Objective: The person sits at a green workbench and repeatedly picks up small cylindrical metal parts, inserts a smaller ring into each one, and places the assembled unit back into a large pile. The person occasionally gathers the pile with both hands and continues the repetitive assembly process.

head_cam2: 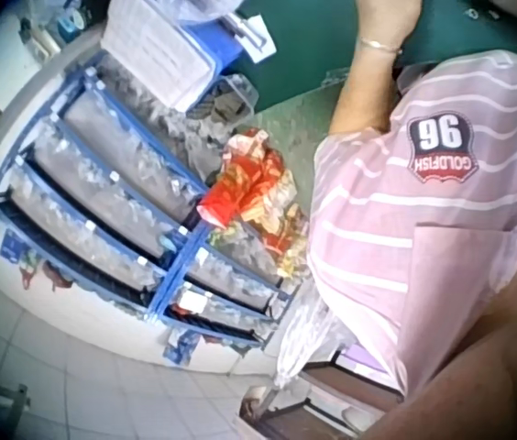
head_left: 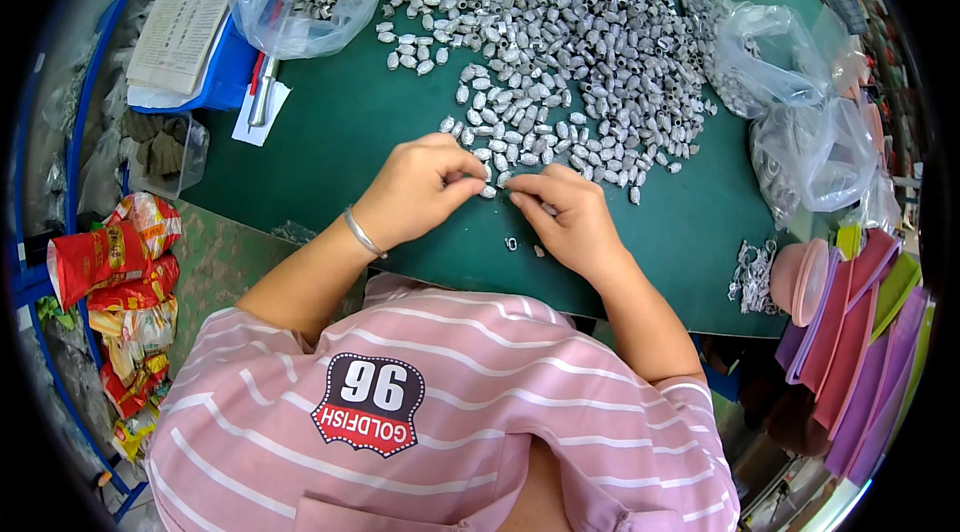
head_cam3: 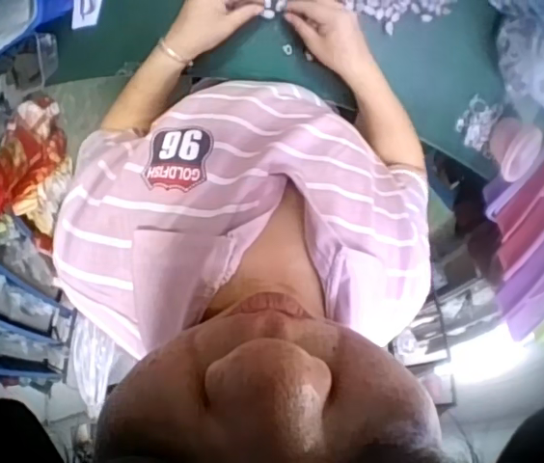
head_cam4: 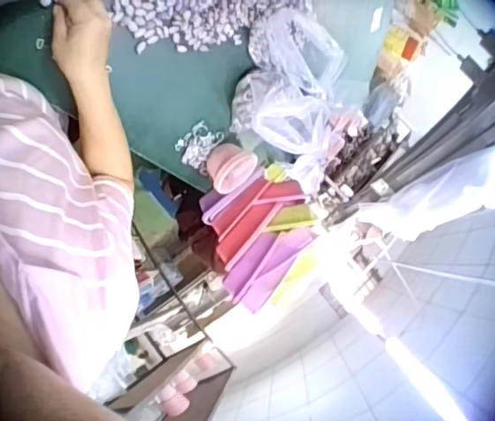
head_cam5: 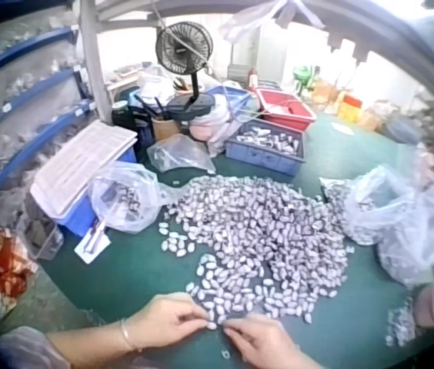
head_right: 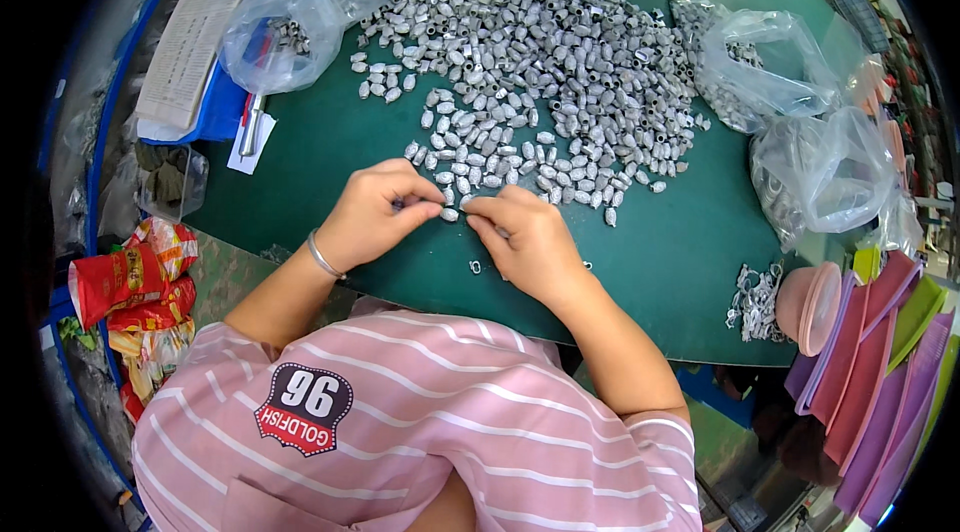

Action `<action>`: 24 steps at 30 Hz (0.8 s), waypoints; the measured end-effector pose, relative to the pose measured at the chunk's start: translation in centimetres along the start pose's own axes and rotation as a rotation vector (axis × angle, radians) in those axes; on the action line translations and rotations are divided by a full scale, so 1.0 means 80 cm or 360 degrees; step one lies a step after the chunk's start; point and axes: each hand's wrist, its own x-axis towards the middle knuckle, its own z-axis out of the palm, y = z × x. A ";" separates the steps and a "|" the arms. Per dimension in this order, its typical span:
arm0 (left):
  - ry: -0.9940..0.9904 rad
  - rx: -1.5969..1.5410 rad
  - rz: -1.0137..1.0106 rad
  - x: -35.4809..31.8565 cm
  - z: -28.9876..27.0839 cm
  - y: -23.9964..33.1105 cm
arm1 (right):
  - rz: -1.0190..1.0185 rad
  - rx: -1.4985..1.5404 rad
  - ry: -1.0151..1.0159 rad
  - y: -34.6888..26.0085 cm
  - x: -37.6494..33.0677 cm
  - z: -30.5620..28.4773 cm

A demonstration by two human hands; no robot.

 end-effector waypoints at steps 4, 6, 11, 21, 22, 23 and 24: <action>-0.0070 0.0391 0.0199 -0.005 0.020 0.003 | -0.0097 -0.0535 -0.0159 -0.010 0.011 0.003; -0.0070 0.0423 0.0223 -0.004 0.020 0.004 | -0.0148 -0.0605 -0.0135 -0.008 0.012 0.004; -0.0130 0.0375 0.0300 -0.005 0.017 0.001 | -0.0124 -0.0386 -0.0113 -0.002 0.005 -0.001; -0.0102 -0.0661 0.0233 -0.007 0.016 0.024 | 0.0578 0.1774 -0.0170 -0.012 -0.019 -0.019; -0.0109 -0.0745 0.0198 -0.008 0.018 0.024 | 0.0615 0.2012 -0.0183 -0.011 -0.020 -0.017; -0.0113 -0.0945 0.0085 -0.010 0.023 0.022 | 0.0651 0.2249 -0.0195 -0.011 -0.021 -0.016; -0.0118 -0.1144 -0.0030 -0.012 0.029 0.018 | 0.0692 0.2296 -0.0188 -0.013 -0.022 -0.014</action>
